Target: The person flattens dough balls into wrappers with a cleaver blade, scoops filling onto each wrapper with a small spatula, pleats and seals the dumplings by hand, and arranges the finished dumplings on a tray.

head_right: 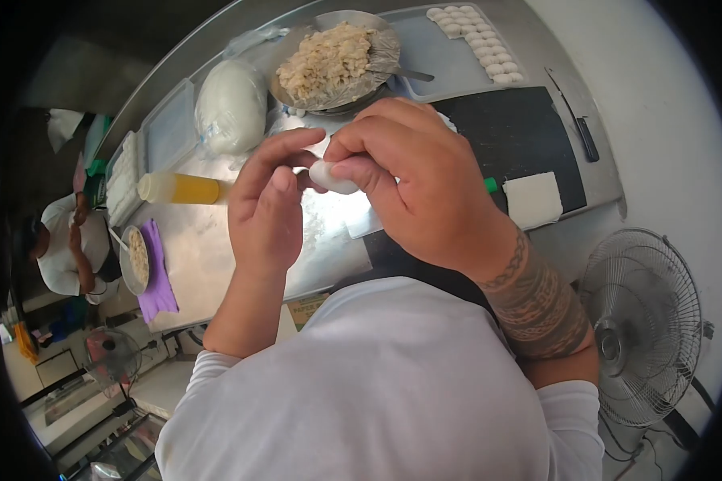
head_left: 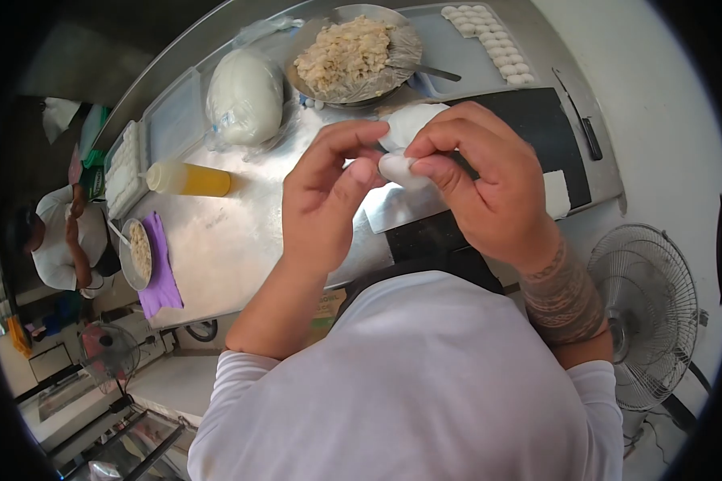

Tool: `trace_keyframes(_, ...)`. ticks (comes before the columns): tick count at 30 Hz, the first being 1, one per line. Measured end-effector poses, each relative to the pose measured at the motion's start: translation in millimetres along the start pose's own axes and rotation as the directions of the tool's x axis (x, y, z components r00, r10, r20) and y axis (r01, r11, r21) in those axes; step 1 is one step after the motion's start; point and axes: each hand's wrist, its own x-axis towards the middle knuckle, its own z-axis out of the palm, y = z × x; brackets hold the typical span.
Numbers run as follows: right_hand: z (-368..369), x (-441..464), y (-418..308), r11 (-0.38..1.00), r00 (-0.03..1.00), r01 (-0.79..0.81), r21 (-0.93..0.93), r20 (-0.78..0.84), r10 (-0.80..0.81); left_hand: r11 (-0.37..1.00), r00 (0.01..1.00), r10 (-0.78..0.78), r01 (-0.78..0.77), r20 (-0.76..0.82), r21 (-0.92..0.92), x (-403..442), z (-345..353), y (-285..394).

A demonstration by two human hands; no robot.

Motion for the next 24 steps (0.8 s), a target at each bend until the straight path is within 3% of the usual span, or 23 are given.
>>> trace_keyframes(2,-14,-1,11,0.988,0.995,0.096,-0.122,-0.011,-0.098,0.928,0.942,-0.335,0.329,-0.003,-0.175,8,21,3)
trace_keyframes(4,-27,-7,23,0.965,0.986,0.164,-0.206,0.018,-0.164,0.616,0.809,-0.469,0.587,0.354,-0.525,14,24,-13)
trace_keyframes(6,-43,-18,39,0.936,0.977,0.212,-0.281,0.081,-0.196,0.541,0.803,-0.499,0.582,0.325,-0.607,22,43,-23)
trace_keyframes(8,-65,-34,58,0.909,0.967,0.239,-0.34,0.171,-0.191,0.657,0.833,-0.466,0.552,0.3,-0.513,34,51,-42)
trace_keyframes(10,-85,-43,71,0.985,0.985,0.068,-0.161,0.169,-0.04,0.712,0.845,-0.448,0.534,0.291,-0.456,51,60,-56)
trace_keyframes(13,-119,-65,104,0.977,0.968,-0.215,0.007,0.132,0.212,0.699,0.839,-0.453,0.545,0.303,-0.463,70,72,-72)
trace_keyframes(14,-130,-75,121,0.951,0.947,-0.307,0.047,0.113,0.3,0.741,0.844,-0.469,0.536,0.259,-0.404,75,79,-80)
trace_keyframes(16,-145,-96,164,0.894,0.9,-0.431,-0.126,0.009,0.435,0.81,0.855,-0.49,0.519,0.171,-0.272,84,93,-96)
trace_keyframes(17,-152,-108,192,0.84,0.864,-0.498,-0.215,-0.045,0.501,0.862,0.869,-0.486,0.494,0.092,-0.112,90,102,-114)
trace_keyframes(19,-160,-135,243,0.737,0.814,-0.573,-0.357,-0.15,0.561,0.927,0.938,-0.347,0.339,0.024,0.159,105,116,-158)
trace_keyframes(20,-161,-149,268,0.697,0.804,-0.586,-0.414,-0.192,0.562,0.921,0.963,-0.268,0.255,0.004,0.294,115,122,-178)
trace_keyframes(23,-156,-166,297,0.518,0.748,-0.626,-0.582,-0.261,0.611,0.732,0.951,-0.308,0.26,-0.034,0.63,167,134,-226)
trace_keyframes(24,-154,-172,301,0.445,0.723,-0.633,-0.634,-0.278,0.633,0.712,0.98,-0.194,0.178,-0.053,0.68,186,135,-247)
